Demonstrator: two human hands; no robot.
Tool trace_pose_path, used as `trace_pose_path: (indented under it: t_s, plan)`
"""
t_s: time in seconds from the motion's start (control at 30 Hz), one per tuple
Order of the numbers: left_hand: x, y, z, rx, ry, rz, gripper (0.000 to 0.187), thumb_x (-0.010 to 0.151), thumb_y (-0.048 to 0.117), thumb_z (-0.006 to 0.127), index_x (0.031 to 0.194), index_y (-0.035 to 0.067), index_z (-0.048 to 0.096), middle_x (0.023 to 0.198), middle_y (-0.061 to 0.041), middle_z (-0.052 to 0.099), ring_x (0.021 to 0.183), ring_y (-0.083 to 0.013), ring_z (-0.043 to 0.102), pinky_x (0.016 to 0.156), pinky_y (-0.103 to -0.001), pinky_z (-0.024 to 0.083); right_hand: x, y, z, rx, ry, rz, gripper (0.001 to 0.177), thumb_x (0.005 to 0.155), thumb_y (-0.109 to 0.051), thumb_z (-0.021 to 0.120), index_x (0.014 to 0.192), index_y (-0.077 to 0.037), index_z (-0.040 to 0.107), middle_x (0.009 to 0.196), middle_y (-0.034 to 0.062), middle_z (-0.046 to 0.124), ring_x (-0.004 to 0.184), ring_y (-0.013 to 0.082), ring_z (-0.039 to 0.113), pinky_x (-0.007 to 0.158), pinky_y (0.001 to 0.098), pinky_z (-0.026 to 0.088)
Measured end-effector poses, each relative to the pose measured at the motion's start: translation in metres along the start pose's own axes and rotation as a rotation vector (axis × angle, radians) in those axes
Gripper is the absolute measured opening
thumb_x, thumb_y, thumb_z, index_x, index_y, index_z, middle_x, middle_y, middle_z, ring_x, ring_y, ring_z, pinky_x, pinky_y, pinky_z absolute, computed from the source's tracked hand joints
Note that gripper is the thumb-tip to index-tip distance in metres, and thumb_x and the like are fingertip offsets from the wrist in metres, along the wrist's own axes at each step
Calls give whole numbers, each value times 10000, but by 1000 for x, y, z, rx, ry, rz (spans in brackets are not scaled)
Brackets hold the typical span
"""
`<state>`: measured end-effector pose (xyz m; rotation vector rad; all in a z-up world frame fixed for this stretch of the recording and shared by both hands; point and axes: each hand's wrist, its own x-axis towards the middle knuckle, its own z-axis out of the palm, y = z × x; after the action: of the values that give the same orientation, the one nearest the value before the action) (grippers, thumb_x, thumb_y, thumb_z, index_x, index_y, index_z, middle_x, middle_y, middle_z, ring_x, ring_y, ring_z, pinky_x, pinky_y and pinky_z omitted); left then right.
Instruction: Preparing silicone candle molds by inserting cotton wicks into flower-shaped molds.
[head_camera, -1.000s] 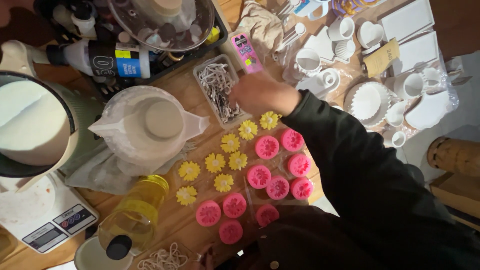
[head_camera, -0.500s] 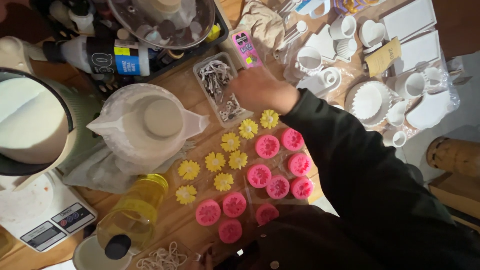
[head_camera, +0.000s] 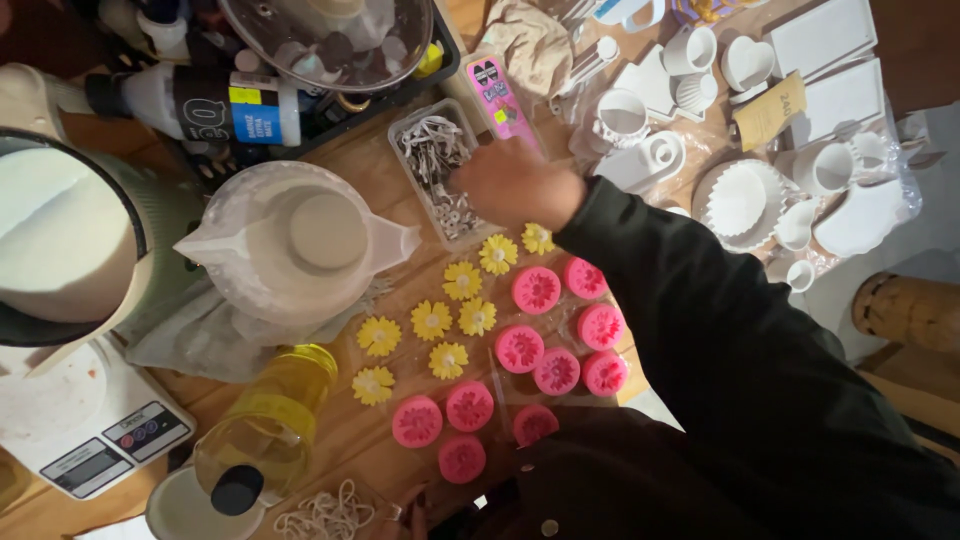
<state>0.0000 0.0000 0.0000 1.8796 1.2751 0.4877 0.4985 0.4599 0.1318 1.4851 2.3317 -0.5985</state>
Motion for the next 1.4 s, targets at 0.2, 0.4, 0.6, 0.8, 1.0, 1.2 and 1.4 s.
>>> trace_pose_path:
  t_s: [0.2, 0.4, 0.6, 0.8, 1.0, 1.2, 1.4]
  plan:
    - [36, 1, 24, -43, 12, -90, 366, 783, 75, 718, 1126, 199, 754, 847, -95, 764, 838, -277, 767, 909, -465, 571, -1, 9, -30, 162, -67, 276, 577, 837, -78, 540, 1406, -168, 581, 983, 242, 716, 900, 414, 697, 736, 536, 549]
    - [25, 4, 34, -148, 13, -273, 337, 829, 24, 686, 1119, 170, 775, 869, -125, 768, 882, -261, 781, 848, -388, 593, 7, 22, 10, 205, -270, 236, 327, 915, -200, 598, 1183, -45, 705, 1066, 205, 727, 1014, 389, 698, 873, 497, 553]
    - [44, 19, 18, -131, 43, -177, 355, 797, 38, 680, 1128, 149, 748, 936, -175, 761, 949, -330, 756, 879, -440, 571, -16, 40, 20, 497, -21, -237, 348, 894, -200, 648, 1201, -51, 715, 1039, 196, 738, 890, 339, 711, 750, 461, 567]
    - [103, 60, -31, 7, 2, 69, 366, 750, 95, 727, 1112, 146, 752, 947, -207, 744, 885, -377, 732, 847, -476, 580, -75, 47, -52, 774, 351, -14, 463, 942, 4, 420, 1294, -114, 696, 695, 9, 703, 621, 36, 688, 531, 245, 512]
    - [87, 69, -22, 31, -81, -107, 260, 817, 116, 713, 1070, 139, 767, 892, -175, 758, 793, -351, 741, 748, -446, 590, -163, -16, -109, 824, 615, 73, 360, 983, 39, 569, 1285, -80, 727, 713, -40, 560, 600, 39, 439, 569, 243, 352]
    - [95, 105, -48, -102, -80, -147, 148, 874, 111, 675, 994, 97, 759, 906, -136, 758, 846, -311, 745, 747, -406, 586, -281, -93, -105, 930, 722, 252, 352, 947, 56, 600, 1246, -69, 738, 780, -44, 532, 669, 38, 465, 583, 215, 362]
    - [99, 136, -121, -139, -166, 56, 99, 828, 104, 732, 924, 87, 751, 885, -115, 740, 829, -312, 729, 729, -385, 579, -389, -212, -57, 1161, 940, 632, 318, 979, 90, 539, 1234, 36, 721, 784, -33, 555, 670, 51, 456, 602, 207, 345]
